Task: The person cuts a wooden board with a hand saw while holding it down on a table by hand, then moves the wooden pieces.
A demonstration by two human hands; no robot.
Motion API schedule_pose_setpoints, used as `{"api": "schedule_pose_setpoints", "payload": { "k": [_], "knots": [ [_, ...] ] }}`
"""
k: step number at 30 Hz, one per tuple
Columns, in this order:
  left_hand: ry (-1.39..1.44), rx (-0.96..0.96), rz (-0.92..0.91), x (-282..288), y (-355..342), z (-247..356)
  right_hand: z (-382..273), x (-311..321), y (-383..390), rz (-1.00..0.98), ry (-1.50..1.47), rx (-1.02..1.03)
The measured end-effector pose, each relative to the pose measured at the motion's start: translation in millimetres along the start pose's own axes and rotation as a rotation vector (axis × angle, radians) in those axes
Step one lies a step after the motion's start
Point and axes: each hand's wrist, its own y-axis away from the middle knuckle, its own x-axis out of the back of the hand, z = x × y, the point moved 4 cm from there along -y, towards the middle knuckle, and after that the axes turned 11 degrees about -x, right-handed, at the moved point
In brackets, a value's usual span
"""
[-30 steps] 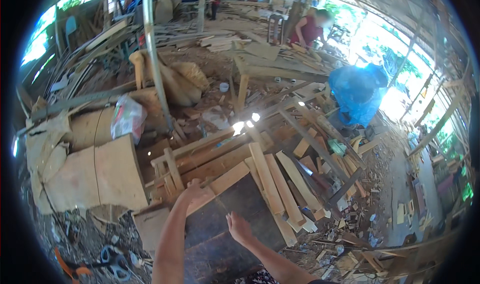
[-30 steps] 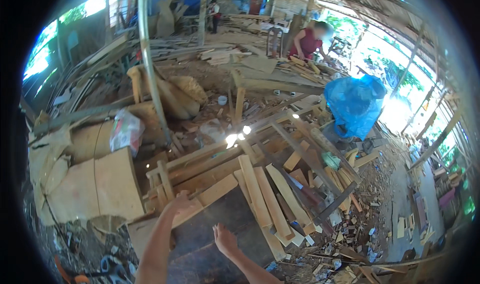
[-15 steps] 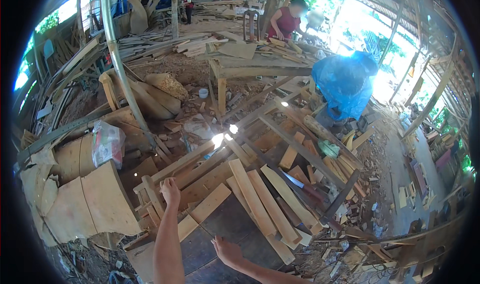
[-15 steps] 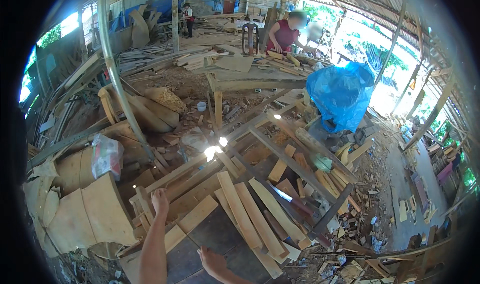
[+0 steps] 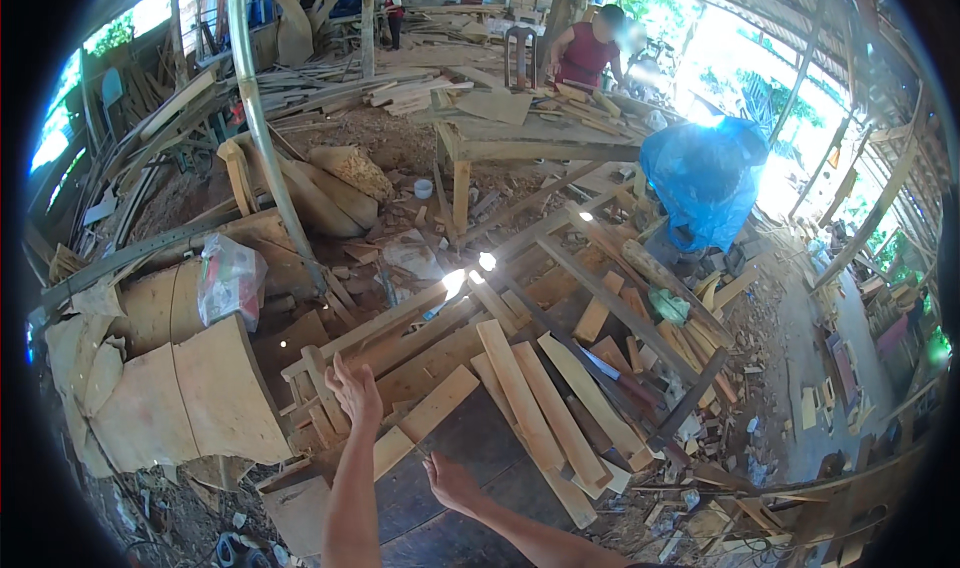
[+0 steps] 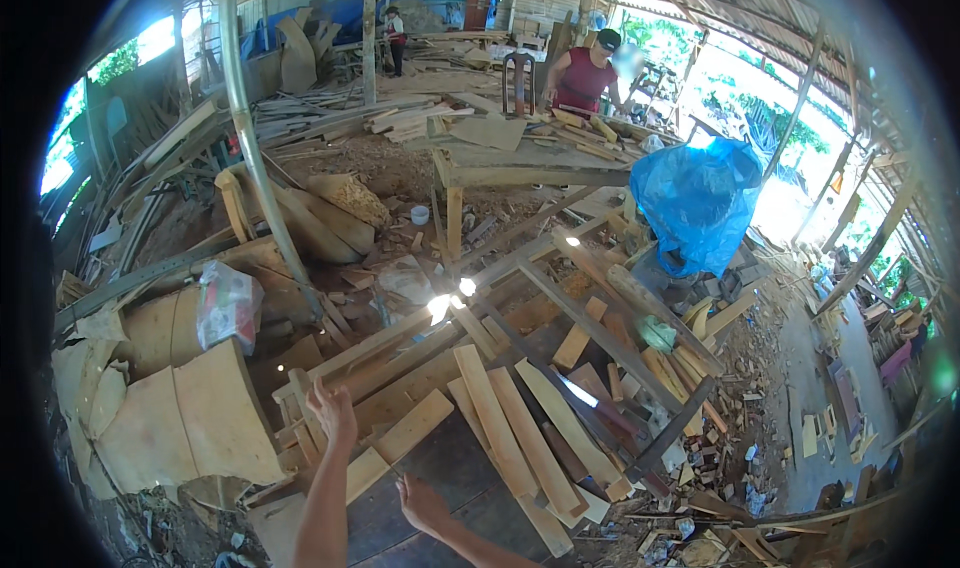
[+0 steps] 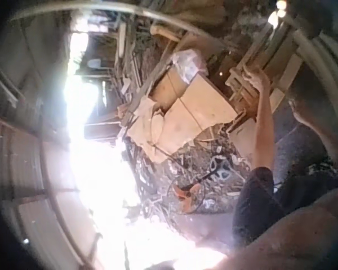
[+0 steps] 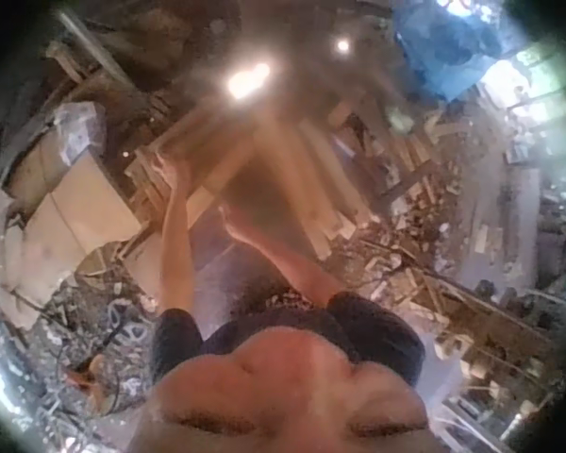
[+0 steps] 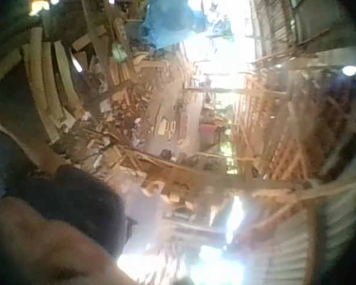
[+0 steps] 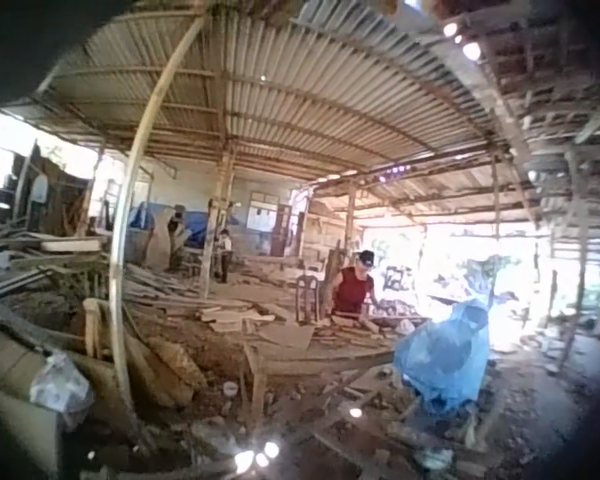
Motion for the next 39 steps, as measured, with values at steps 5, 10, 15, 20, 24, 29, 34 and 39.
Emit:
{"api": "schedule_pose_setpoints", "payload": {
  "k": [5, 10, 15, 20, 24, 29, 34, 39],
  "knots": [
    [-0.038, -0.174, 0.026, 55.5, 66.7, 21.1, -8.1, 2.8, 6.8, 0.06, 0.052, 0.081],
    [-0.308, -0.26, -0.439, 71.4, 118.6, 25.5, -15.3, -0.4, 16.1, 0.021, 0.11, -0.031],
    [-0.252, -0.365, -0.363, 67.8, 119.2, 13.3, -20.0, 9.3, 12.9, 0.02, 0.111, -0.098],
    [-0.317, -0.144, -0.309, 61.5, 116.0, 25.0, -12.5, 2.9, 0.6, -0.062, 0.162, -0.109],
    [-0.368, -0.127, -0.25, 58.7, 110.9, 30.0, -16.1, -1.5, 1.9, -0.012, 0.133, -0.062],
    [-0.408, -0.085, -0.267, 57.2, 109.6, 35.0, -20.2, -6.2, 7.2, 0.045, 0.163, -0.124],
    [-0.426, -0.077, -0.221, 57.5, 108.1, 31.6, -17.1, -10.7, 3.4, 0.061, 0.154, -0.132],
    [-0.406, -0.083, -0.223, 50.7, 106.1, 33.8, 20.0, -22.4, -21.7, 0.04, -0.006, 0.004]
  ]
}}
